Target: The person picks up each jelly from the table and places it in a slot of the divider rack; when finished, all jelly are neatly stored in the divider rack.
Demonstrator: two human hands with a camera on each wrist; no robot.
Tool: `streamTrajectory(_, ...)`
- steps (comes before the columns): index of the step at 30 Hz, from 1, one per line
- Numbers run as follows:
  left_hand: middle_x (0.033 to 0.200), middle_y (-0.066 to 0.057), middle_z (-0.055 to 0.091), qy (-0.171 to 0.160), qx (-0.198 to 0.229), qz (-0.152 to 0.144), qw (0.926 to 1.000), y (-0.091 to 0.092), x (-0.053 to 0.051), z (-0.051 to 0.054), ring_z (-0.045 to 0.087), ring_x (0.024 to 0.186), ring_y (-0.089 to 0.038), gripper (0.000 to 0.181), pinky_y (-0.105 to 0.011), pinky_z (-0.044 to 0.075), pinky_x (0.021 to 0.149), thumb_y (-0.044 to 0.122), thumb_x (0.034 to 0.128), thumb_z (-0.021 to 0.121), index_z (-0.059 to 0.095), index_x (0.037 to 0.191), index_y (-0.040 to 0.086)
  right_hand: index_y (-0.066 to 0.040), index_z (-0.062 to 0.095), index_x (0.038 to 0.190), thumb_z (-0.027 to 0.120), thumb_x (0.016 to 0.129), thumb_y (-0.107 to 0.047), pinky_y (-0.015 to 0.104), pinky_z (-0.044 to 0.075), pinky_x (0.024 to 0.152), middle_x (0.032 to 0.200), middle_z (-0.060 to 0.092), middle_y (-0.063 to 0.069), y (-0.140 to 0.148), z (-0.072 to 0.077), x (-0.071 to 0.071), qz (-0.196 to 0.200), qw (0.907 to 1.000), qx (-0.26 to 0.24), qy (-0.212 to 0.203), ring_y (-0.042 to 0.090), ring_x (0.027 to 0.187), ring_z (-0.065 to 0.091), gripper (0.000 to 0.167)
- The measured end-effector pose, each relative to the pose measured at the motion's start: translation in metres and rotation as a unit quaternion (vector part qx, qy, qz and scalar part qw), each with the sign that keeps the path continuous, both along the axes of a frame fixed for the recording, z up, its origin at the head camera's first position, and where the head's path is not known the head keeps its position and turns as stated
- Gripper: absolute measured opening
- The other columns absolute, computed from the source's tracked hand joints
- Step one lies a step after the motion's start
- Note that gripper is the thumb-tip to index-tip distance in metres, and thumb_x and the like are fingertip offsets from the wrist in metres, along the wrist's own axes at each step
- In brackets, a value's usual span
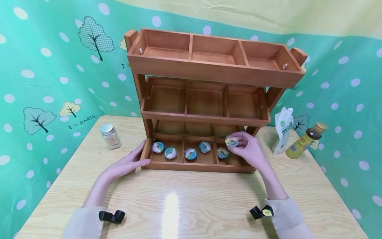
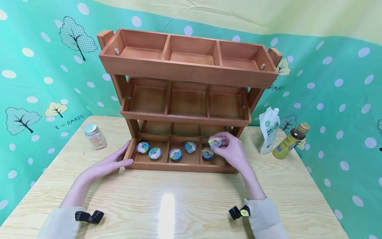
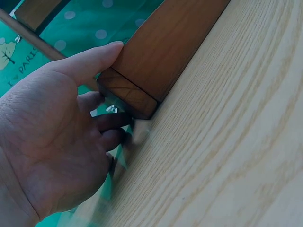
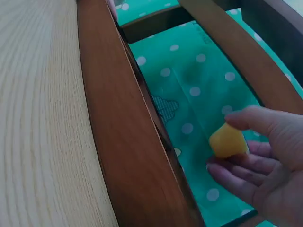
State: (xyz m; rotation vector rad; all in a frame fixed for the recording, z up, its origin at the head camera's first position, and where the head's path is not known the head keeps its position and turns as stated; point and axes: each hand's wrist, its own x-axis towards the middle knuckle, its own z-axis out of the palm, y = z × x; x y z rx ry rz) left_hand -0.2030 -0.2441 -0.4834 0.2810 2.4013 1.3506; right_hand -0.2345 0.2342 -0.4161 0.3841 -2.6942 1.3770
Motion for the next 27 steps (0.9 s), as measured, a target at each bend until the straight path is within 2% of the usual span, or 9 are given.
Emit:
streamTrajectory(6, 0.175, -0.015, -0.002, -0.002, 0.000, 0.000, 1.0000, 0.000, 0.000, 0.001, 0.000, 0.160, -0.046, 0.091, -0.072, 0.013, 0.124, 0.050, 0.1024, 0.057, -0.004, 0.166, 0.032, -0.012, 0.067, 0.133, 0.081, 0.089, -0.025, 0.017, 0.056, 0.071, 0.111, 0.076, 0.015, 0.006, -0.004, -0.004, -0.034, 0.9977, 0.058, -0.001, 0.015, 0.091, 0.073, 0.048)
streamTrajectory(11, 0.175, -0.015, -0.003, -0.005, 0.001, 0.003, 1.0000, 0.001, 0.001, 0.002, -0.001, 0.160, -0.047, 0.091, -0.073, 0.013, 0.123, 0.050, 0.1022, 0.057, -0.005, 0.166, 0.033, -0.007, 0.068, 0.131, 0.079, 0.089, -0.024, 0.021, 0.054, 0.068, 0.110, 0.075, 0.019, 0.011, -0.008, -0.007, -0.050, 0.9939, 0.098, 0.011, 0.023, 0.089, 0.072, 0.047)
streamTrajectory(16, 0.175, -0.014, -0.003, -0.005, 0.004, 0.003, 1.0000, 0.001, 0.002, 0.002, -0.001, 0.160, -0.047, 0.090, -0.073, 0.014, 0.123, 0.050, 0.1023, 0.058, -0.005, 0.166, 0.035, -0.004, 0.070, 0.124, 0.080, 0.087, -0.024, 0.030, 0.053, 0.073, 0.111, 0.073, 0.018, 0.013, -0.013, -0.009, -0.064, 0.9873, 0.141, 0.035, 0.026, 0.090, 0.068, 0.043)
streamTrajectory(22, 0.175, -0.014, -0.003, -0.003, 0.001, 0.004, 1.0000, 0.001, 0.000, 0.001, -0.001, 0.161, -0.046, 0.090, -0.072, 0.013, 0.124, 0.050, 0.1022, 0.058, -0.005, 0.166, 0.035, -0.004, 0.074, 0.118, 0.082, 0.084, -0.026, 0.052, 0.055, 0.084, 0.113, 0.072, 0.020, 0.012, -0.019, -0.010, -0.066, 0.9722, 0.207, 0.087, 0.037, 0.100, 0.069, 0.041)
streamTrajectory(27, 0.175, -0.014, -0.002, 0.001, -0.002, 0.004, 1.0000, 0.001, 0.001, 0.001, -0.001, 0.161, -0.046, 0.091, -0.072, 0.013, 0.124, 0.051, 0.1019, 0.057, -0.004, 0.166, 0.034, -0.006, 0.076, 0.118, 0.081, 0.086, -0.030, 0.053, 0.056, 0.084, 0.115, 0.074, 0.021, 0.013, -0.021, -0.009, -0.071, 0.9699, 0.225, 0.059, 0.038, 0.102, 0.070, 0.041)
